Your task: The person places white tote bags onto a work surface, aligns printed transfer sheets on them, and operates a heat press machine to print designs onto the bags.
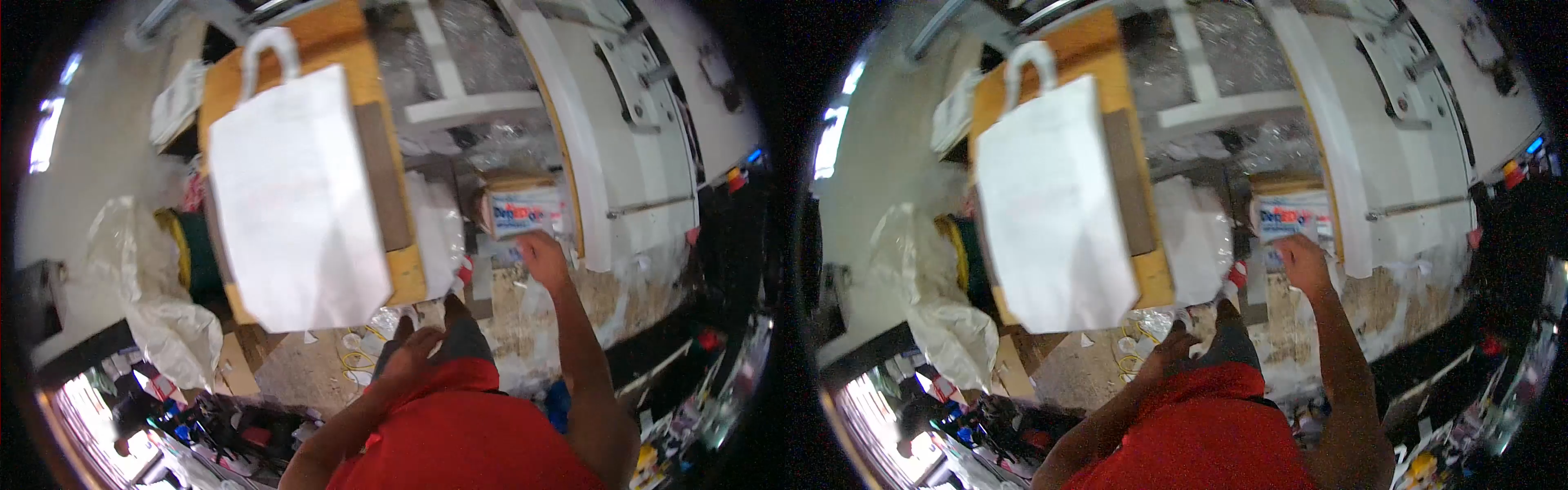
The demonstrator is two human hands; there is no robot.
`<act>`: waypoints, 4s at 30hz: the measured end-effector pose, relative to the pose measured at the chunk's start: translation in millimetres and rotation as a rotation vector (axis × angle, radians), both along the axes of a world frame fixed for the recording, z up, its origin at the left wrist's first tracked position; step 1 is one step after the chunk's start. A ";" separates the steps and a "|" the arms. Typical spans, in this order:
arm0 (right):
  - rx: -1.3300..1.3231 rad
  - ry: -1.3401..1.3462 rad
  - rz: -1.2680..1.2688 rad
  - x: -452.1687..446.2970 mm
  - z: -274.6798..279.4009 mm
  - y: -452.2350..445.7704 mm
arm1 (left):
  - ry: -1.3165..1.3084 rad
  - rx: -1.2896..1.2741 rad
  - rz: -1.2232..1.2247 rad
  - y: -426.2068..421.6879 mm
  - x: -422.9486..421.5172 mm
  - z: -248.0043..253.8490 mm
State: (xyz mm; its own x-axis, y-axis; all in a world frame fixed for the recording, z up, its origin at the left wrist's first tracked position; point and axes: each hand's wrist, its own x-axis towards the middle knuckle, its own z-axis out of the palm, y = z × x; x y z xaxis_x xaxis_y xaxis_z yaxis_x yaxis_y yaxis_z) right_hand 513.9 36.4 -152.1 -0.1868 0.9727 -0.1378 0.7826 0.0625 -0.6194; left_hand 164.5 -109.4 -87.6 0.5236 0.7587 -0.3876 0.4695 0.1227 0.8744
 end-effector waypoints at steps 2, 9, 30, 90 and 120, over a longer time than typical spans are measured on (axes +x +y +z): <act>-0.053 0.036 0.090 -35.2 76.5 -22.6 | 0.081 0.297 0.163 49.4 29.2 83.0; -0.020 0.178 0.284 -183.9 232.4 -9.0 | -0.088 0.330 0.292 94.1 -60.7 125.9; 0.617 -0.133 0.094 -334.4 121.0 55.2 | 0.542 0.935 0.698 173.2 -254.0 56.3; 0.699 -0.080 0.083 -334.0 113.6 55.8 | 0.528 1.102 0.721 168.9 -252.3 40.4; 0.686 -0.081 0.102 -333.7 115.6 56.4 | 0.554 1.074 0.723 170.6 -253.8 33.5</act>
State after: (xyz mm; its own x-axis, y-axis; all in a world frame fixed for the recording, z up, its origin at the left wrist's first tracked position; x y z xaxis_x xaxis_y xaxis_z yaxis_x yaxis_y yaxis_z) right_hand 180.2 92.8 -36.5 -0.2968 0.8232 0.4840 0.7942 0.4943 -0.3535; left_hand -89.3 61.2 -54.1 -0.1313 0.8443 0.5195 0.8999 -0.1183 0.4197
